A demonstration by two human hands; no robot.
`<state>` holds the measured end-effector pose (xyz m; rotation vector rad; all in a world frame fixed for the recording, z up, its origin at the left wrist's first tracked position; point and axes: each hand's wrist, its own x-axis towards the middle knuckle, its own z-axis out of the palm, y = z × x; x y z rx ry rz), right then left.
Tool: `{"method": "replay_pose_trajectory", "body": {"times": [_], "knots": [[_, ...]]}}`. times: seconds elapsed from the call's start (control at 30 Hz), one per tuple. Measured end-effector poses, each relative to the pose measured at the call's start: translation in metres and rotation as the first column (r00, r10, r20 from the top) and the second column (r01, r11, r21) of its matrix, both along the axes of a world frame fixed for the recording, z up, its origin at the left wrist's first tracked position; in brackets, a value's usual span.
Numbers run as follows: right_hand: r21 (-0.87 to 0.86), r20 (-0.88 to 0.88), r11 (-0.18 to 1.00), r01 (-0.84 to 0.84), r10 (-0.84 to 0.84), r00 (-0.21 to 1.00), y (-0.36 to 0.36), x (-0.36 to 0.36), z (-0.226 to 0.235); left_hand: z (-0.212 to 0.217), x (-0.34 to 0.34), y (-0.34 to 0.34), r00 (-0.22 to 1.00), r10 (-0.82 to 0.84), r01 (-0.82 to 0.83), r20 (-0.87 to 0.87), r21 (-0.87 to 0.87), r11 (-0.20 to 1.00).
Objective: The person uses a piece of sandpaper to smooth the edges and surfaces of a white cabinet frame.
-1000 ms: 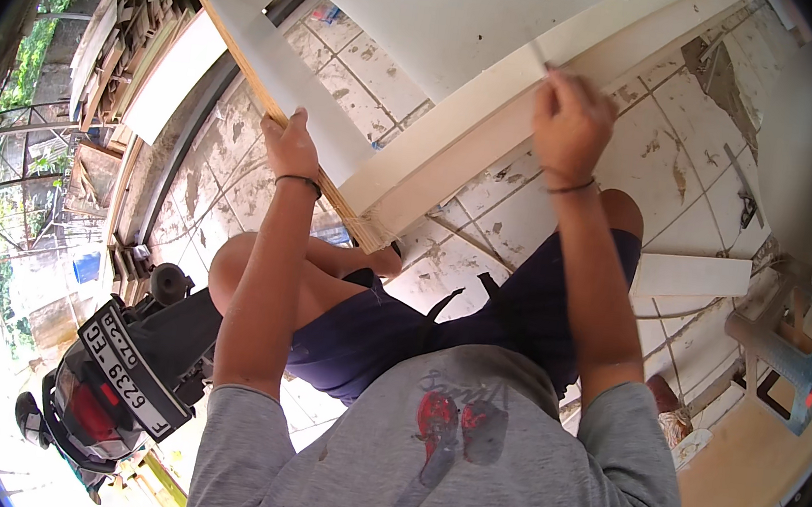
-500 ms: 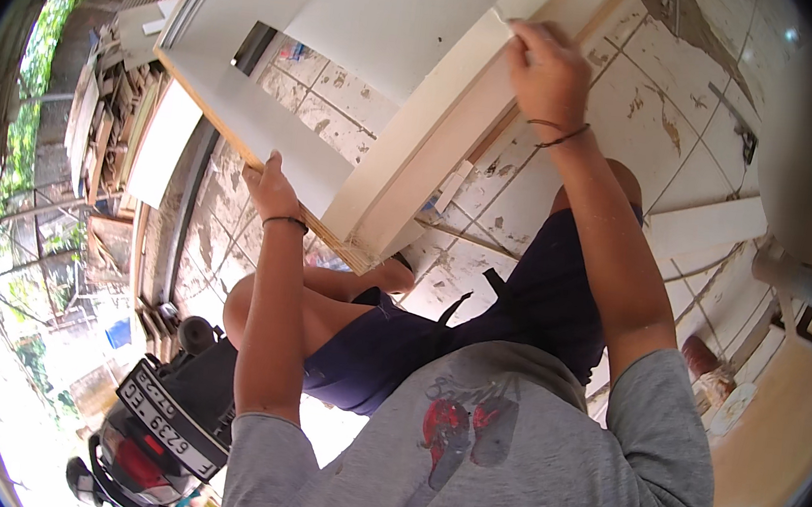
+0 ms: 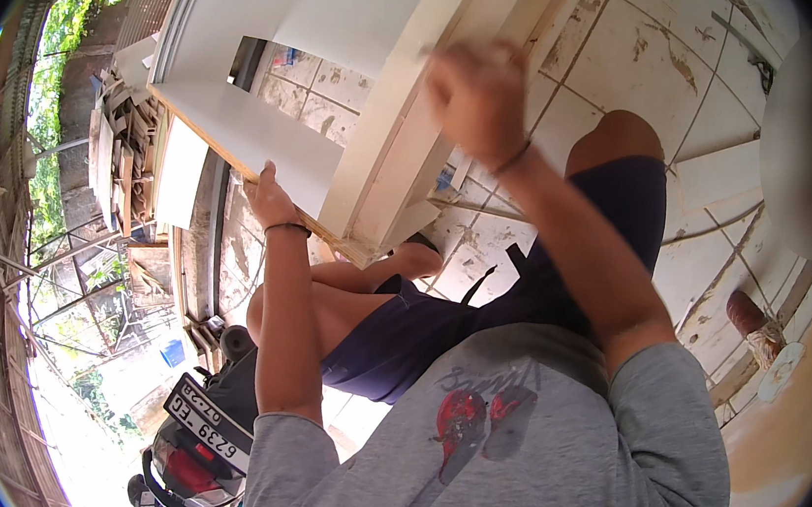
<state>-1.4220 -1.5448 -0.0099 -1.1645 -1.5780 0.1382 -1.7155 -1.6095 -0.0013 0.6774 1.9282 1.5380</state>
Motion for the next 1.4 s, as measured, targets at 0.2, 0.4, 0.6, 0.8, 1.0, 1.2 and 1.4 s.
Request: {"method": "replay_pose_trajectory", "body": {"times": [0.2,0.4,0.6,0.8,1.0,1.2,1.4], "knots": [[-0.034,-0.066,0.995,-0.096,0.093,0.993,-0.048,-0.041,0.003,-0.005,0.001,0.001,0.998,0.052,-0.052,0.029,0.003,0.999],[-0.094,-0.104,0.991,-0.097,0.088,0.991,-0.031,-0.012,0.008,-0.009,-0.009,0.002,0.998,-0.027,0.03,-0.055,0.065,0.997],[-0.084,-0.034,0.989,-0.124,0.121,0.992,-0.049,-0.036,0.003,-0.023,-0.029,0.001,0.999,-0.041,0.043,-0.028,0.048,0.998],[-0.066,-0.14,0.947,-0.313,0.302,0.943,-0.057,-0.04,0.01,-0.02,-0.022,0.001,0.998,-0.033,0.036,-0.047,0.065,0.997],[0.035,0.212,0.966,0.256,-0.257,0.943,0.13,0.087,0.011,-0.018,-0.021,0.0,0.998,-0.057,0.057,-0.011,0.03,0.998],[0.152,0.166,0.982,0.108,-0.133,0.977,0.124,0.076,-0.023,-0.021,-0.017,0.002,0.998,-0.065,0.065,-0.001,0.053,0.996],[-0.004,0.216,0.918,-0.396,0.388,0.896,-0.015,-0.006,0.006,-0.011,-0.016,-0.005,0.998,-0.042,0.042,-0.045,0.007,0.999]]}}
